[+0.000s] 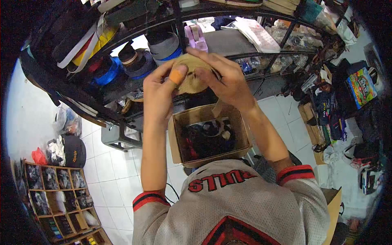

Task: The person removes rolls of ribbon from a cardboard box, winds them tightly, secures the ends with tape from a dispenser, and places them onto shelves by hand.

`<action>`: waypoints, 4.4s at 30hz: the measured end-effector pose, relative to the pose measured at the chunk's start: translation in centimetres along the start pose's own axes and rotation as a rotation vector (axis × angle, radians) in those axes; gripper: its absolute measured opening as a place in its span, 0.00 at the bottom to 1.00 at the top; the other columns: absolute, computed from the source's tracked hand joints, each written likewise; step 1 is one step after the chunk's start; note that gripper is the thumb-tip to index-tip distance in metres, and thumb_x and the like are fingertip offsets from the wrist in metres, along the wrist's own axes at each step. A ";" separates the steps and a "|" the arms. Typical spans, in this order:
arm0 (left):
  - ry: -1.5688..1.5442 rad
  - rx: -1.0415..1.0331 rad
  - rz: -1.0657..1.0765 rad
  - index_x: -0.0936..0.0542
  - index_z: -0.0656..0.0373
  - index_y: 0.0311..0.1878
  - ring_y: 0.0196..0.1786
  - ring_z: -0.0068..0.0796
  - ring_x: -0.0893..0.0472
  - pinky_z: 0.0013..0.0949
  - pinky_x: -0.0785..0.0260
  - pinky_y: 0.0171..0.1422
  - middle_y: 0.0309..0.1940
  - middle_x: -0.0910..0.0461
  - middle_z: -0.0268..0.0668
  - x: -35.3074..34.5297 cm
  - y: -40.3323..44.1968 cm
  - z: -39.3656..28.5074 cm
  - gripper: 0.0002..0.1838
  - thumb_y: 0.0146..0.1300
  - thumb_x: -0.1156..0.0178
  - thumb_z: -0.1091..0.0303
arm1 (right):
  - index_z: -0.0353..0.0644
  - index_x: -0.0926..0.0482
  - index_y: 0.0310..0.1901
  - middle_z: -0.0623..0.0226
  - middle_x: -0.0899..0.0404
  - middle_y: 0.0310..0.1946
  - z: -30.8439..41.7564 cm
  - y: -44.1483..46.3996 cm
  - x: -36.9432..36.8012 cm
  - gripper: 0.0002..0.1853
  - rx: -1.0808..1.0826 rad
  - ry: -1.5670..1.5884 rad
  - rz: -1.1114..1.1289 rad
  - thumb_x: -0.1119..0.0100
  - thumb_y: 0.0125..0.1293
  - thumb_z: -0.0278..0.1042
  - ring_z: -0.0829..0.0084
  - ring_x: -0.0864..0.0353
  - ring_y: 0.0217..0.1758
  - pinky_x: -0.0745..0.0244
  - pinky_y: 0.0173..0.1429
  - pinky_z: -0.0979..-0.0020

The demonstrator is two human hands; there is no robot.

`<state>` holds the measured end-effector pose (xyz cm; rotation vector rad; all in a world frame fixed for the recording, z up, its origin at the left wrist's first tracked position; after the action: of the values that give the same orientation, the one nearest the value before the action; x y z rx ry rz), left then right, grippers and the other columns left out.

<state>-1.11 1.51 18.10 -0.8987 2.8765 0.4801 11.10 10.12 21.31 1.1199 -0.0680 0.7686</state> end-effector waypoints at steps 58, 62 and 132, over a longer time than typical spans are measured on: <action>-0.360 0.006 -0.101 0.26 0.65 0.53 0.41 0.20 0.23 0.22 0.29 0.41 0.41 0.21 0.36 -0.5 -0.5 -0.9 0.18 0.61 0.40 0.67 | 0.38 0.39 0.64 0.49 0.30 0.58 -0.2 0.1 0.0 0.30 0.042 -0.050 -0.186 0.45 0.63 0.43 0.53 0.25 0.55 0.30 0.58 0.63; 0.250 -0.167 -0.017 0.24 0.67 0.50 0.40 0.21 0.24 0.25 0.30 0.41 0.41 0.21 0.36 -0.6 -0.7 -3.1 0.20 0.60 0.38 0.63 | 0.39 0.36 0.62 0.49 0.28 0.55 -0.3 0.7 0.9 0.27 0.017 0.087 0.075 0.47 0.62 0.38 0.53 0.24 0.55 0.29 0.58 0.63; -0.607 -0.153 -0.203 0.28 0.64 0.49 0.46 0.29 0.23 0.31 0.31 0.53 0.41 0.23 0.37 -2.7 0.6 -1.3 0.23 0.72 0.61 0.51 | 0.38 0.43 0.64 0.43 0.33 0.58 -0.1 0.7 -1.3 0.32 -0.170 0.025 -0.266 0.45 0.64 0.44 0.49 0.28 0.58 0.31 0.59 0.58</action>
<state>0.82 3.02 19.94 -0.8655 2.2028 0.7972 9.69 9.73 21.31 0.9350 0.0363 0.5290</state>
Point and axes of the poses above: each hand's wrist, its own y-axis towards the middle knuckle, its own x-axis out of the back of the hand, z = x × y, the point moved 6 cm from there along y, towards the middle knuckle
